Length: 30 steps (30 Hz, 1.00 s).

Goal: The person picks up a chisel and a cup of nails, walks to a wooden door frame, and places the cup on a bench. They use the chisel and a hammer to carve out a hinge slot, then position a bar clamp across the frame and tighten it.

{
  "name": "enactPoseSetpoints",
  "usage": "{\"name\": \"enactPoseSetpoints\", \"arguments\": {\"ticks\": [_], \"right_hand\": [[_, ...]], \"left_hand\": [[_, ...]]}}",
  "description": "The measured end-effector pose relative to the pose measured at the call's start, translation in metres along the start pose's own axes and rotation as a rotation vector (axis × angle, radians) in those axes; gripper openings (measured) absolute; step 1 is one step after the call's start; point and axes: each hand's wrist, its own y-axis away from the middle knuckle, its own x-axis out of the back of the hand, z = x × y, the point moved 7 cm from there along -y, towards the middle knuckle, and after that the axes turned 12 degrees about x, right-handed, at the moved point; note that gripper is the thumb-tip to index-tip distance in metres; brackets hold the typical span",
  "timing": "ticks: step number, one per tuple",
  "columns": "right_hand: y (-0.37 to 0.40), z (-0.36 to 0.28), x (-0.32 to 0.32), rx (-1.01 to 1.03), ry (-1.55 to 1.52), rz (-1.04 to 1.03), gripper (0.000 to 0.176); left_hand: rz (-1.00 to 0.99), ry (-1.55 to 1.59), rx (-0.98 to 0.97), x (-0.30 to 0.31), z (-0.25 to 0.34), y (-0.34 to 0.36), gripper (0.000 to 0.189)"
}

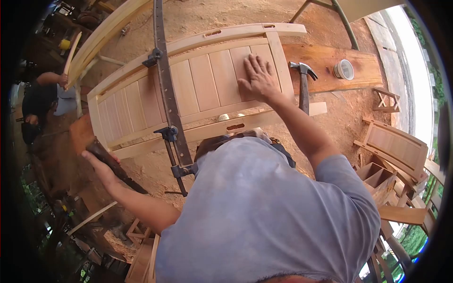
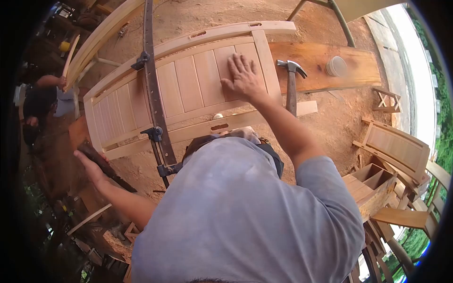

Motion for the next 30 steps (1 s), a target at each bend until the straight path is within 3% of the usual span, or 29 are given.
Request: {"name": "enactPoseSetpoints", "arguments": {"ticks": [4,7,9,11,17,21,23,26,30], "right_hand": [[-0.018,0.074,0.012,-0.228,0.073,0.133,0.083],[-0.024,0.076,0.017,-0.285,0.078,0.119,0.083],[-0.025,0.075,0.018,-0.297,0.101,0.076,0.083],[-0.024,0.073,0.02,-0.293,0.049,0.108,0.083],[-0.027,0.069,0.021,-0.386,0.069,0.025,0.079],[-0.039,0.053,0.013,-0.489,0.073,0.017,0.079],[-0.048,0.059,-0.011,-0.658,0.098,0.039,0.081],[-0.085,-0.041,-0.021,-0.541,0.158,-0.028,0.084],[-0.102,-0.072,-0.024,-0.413,0.127,0.036,0.085]], "left_hand": [[-0.063,-0.174,-0.121,-0.003,-0.003,0.018,0.074],[-0.047,-0.288,-0.13,0.008,-0.031,0.018,0.065],[-0.081,-0.349,-0.037,0.013,-0.064,0.007,0.068],[-0.05,-0.353,0.181,0.023,-0.099,0.002,0.072],[-0.097,-0.198,0.384,0.044,-0.171,-0.013,0.077],[-0.125,-0.187,0.519,0.058,-0.265,-0.05,0.078],[-0.159,-0.248,0.649,0.06,-0.32,-0.058,0.079],[-0.238,-0.215,0.769,0.048,-0.409,-0.06,0.081],[-0.326,-0.13,1.011,0.036,-0.529,-0.032,0.083]]}}
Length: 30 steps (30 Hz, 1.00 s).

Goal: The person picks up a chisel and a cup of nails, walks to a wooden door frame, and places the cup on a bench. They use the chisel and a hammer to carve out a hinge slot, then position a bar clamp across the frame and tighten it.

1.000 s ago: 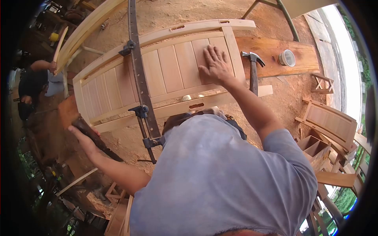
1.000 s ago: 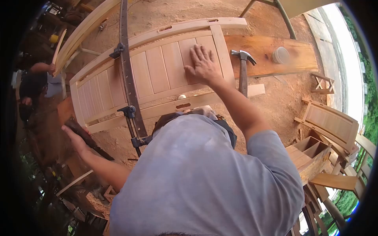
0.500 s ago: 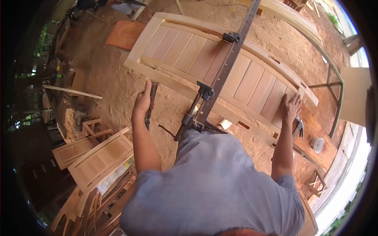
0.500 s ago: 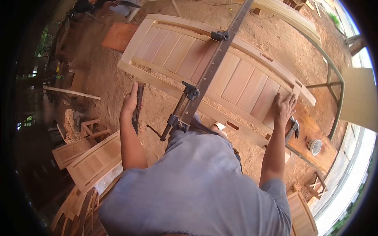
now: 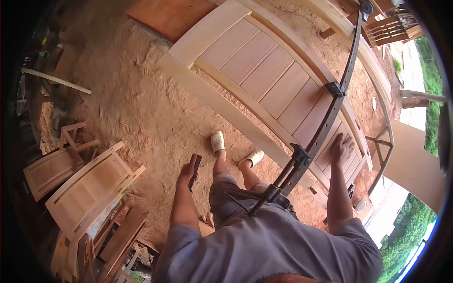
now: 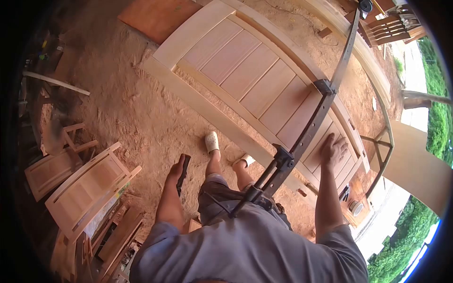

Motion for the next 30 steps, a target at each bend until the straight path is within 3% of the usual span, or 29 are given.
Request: {"name": "enactPoseSetpoints", "arguments": {"ticks": [3,7,13,23,25,29,30], "right_hand": [[-0.003,0.005,0.0,0.031,0.007,0.059,0.08],[-0.002,0.021,-0.004,0.057,-0.018,0.09,0.076],[-0.012,0.018,-0.006,0.062,0.002,0.065,0.074],[-0.001,0.008,-0.003,-0.007,0.002,0.069,0.076],[0.005,-0.004,0.003,-0.02,0.007,0.041,0.076],[0.011,-0.008,0.007,-0.012,-0.04,0.034,0.077],[0.012,-0.009,0.007,0.02,-0.04,0.039,0.077]], "left_hand": [[-0.041,0.084,0.133,-0.01,-0.055,-0.039,0.086],[-0.079,0.038,0.139,-0.015,-0.078,-0.047,0.087],[-0.054,0.066,-0.075,-0.007,-0.034,-0.046,0.086],[0.047,-0.075,-0.152,0.026,0.03,-0.019,0.083],[0.18,-0.053,-0.339,0.043,0.047,-0.008,0.079],[0.236,0.267,-0.476,0.068,0.1,0.051,0.073],[0.168,0.314,-0.508,0.079,0.111,0.048,0.071]]}}
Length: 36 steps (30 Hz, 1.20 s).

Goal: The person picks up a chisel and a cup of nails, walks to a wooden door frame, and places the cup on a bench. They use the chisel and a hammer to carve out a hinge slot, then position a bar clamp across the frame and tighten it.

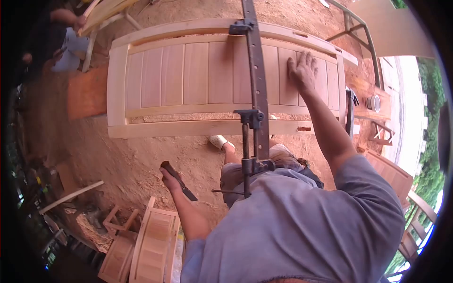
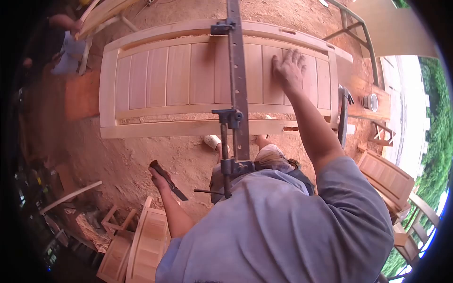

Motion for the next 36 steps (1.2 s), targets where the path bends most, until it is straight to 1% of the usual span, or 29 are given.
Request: {"name": "enactPoseSetpoints", "arguments": {"ticks": [1,2,3,4,5,7,8,10,11,12,13,14,15,16,17,18,19,20,21,23,24,26,27,29,31,33,34,35,36], "right_hand": [[0.002,0.003,-0.001,0.038,-0.007,0.001,0.077],[0.005,0.018,0.0,0.012,-0.033,0.007,0.077],[0.006,0.019,0.0,0.192,-0.044,-0.002,0.075],[0.011,0.02,0.001,0.373,-0.052,-0.009,0.073],[0.013,0.039,0.009,0.349,-0.076,0.002,0.073],[0.014,0.072,0.013,0.557,-0.002,-0.18,0.073],[-0.003,0.111,0.007,0.442,0.095,-0.195,0.071],[-0.026,0.189,0.047,0.017,0.298,-0.124,0.065],[-0.032,0.221,0.069,-0.015,0.144,0.159,0.056],[-0.031,0.24,0.097,0.088,0.082,0.357,0.045],[-0.026,0.249,0.126,0.141,-0.248,0.298,0.041],[-0.013,0.264,0.13,-0.039,-0.414,0.234,0.038],[0.003,0.275,0.126,-0.228,-0.571,0.171,0.035],[0.018,0.279,0.126,-0.173,-0.532,0.3,0.034],[0.037,0.286,0.12,-0.121,-0.481,0.433,0.034],[0.055,0.297,0.104,-0.151,-0.455,0.415,0.039],[0.074,0.295,0.102,-0.255,-0.555,0.312,0.044],[0.089,0.302,0.085,-0.235,-0.509,0.317,0.052],[0.105,0.303,0.075,-0.213,-0.407,0.303,0.054],[0.13,0.299,0.062,-0.399,-0.617,0.071,0.058],[0.135,0.298,0.064,-0.441,-0.627,0.089,0.058],[0.141,0.291,0.054,-0.417,-0.759,-0.113,0.059],[0.139,0.293,0.054,-0.436,-0.76,-0.096,0.059],[0.138,0.293,0.047,-0.471,-0.759,-0.127,0.06],[0.133,0.295,0.04,-0.515,-0.723,-0.146,0.058],[0.128,0.302,0.028,-0.494,-0.695,-0.203,0.054],[0.129,0.302,0.031,-0.501,-0.811,-0.17,0.051],[0.132,0.308,0.031,-0.508,-0.809,-0.157,0.051],[0.133,0.311,0.03,-0.465,-0.881,-0.11,0.05]], "left_hand": [[0.055,0.103,-0.07,0.001,0.027,0.012,0.069],[0.057,0.094,-0.157,0.005,0.052,0.022,0.068],[0.056,0.101,-0.262,0.011,0.077,0.027,0.069],[0.111,0.068,-0.306,0.018,0.101,0.041,0.071],[0.166,0.039,-0.353,0.019,0.128,0.067,0.073],[0.157,0.025,-0.539,0.01,0.183,0.133,0.076],[0.195,0.076,-0.566,0.004,0.204,0.169,0.081],[0.211,0.06,-0.683,-0.019,0.245,0.262,0.085],[0.19,0.08,-0.828,-0.012,0.261,0.276,0.088],[0.154,0.12,-0.921,-0.011,0.274,0.302,0.089],[0.094,0.175,-0.994,-0.023,0.284,0.345,0.097],[-0.017,0.142,-1.149,-0.027,0.291,0.374,0.101],[-0.191,0.166,-1.287,-0.044,0.295,0.405,0.095],[-0.379,0.189,-1.413,-0.062,0.3,0.435,0.09],[-0.408,0.178,-1.402,-0.082,0.308,0.448,0.09],[-0.586,0.135,-1.426,-0.109,0.314,0.465,0.078],[-0.765,0.091,-1.445,-0.136,0.32,0.48,0.067],[-0.92,0.082,-1.374,-0.174,0.322,0.488,0.051],[-0.942,0.066,-1.367,-0.213,0.32,0.491,0.051],[-1.272,0.148,-1.335,-0.291,0.312,0.503,0.058],[-1.354,0.103,-1.265,-0.33,0.312,0.497,0.057],[-1.542,0.074,-1.096,-0.403,0.293,0.498,0.056],[-1.655,0.084,-1.001,-0.442,0.279,0.504,0.057],[-1.738,0.006,-0.811,-0.51,0.256,0.486,0.073],[-1.792,-0.006,-0.859,-0.563,0.23,0.508,0.083],[-1.717,-0.059,-0.711,-0.615,0.203,0.506,0.102],[-1.634,-0.078,-0.75,-0.635,0.195,0.504,0.102],[-1.55,-0.098,-0.792,-0.646,0.189,0.509,0.103],[-1.46,-0.1,-0.759,-0.654,0.183,0.509,0.102]]}}
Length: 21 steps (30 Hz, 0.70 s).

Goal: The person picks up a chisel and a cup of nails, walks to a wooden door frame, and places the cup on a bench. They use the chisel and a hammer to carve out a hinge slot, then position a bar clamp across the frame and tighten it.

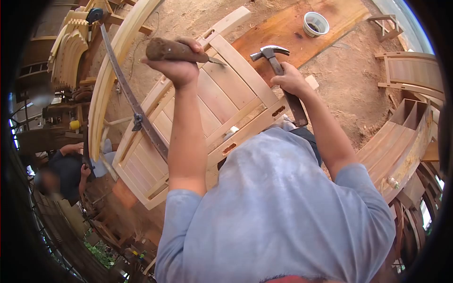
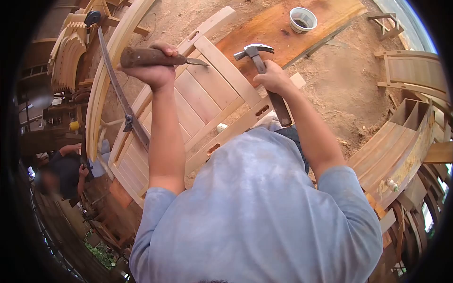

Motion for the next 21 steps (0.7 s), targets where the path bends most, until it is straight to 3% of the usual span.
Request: {"name": "enactPoseSetpoints", "arguments": {"ticks": [2,4,7,12,15,19,21], "right_hand": [[0.007,-0.008,0.004,0.055,-0.076,0.001,0.048],[0.024,-0.02,0.006,0.069,-0.701,0.007,0.041],[0.031,-0.039,0.009,0.044,-0.978,-0.132,0.038],[0.016,-0.034,0.009,-0.036,-1.052,-0.074,0.021],[0.005,-0.035,0.006,-0.058,-1.041,-0.044,0.021],[-0.02,-0.041,0.003,-0.071,-1.035,-0.034,0.02],[-0.036,-0.05,0.006,-0.027,-0.984,0.073,0.02]], "left_hand": [[-0.053,-0.017,-0.02,-0.008,-0.001,-0.011,0.103],[-0.099,-0.014,0.011,-0.017,-0.001,-0.014,0.103],[-0.105,-0.055,0.05,-0.02,-0.004,-0.025,0.104],[-0.21,-0.104,0.093,-0.018,-0.006,-0.032,0.105],[-0.265,-0.034,0.124,-0.012,-0.009,-0.033,0.107],[-0.294,-0.166,0.096,-0.016,-0.01,-0.031,0.108],[-0.306,-0.178,0.093,-0.022,-0.014,-0.024,0.11]]}}
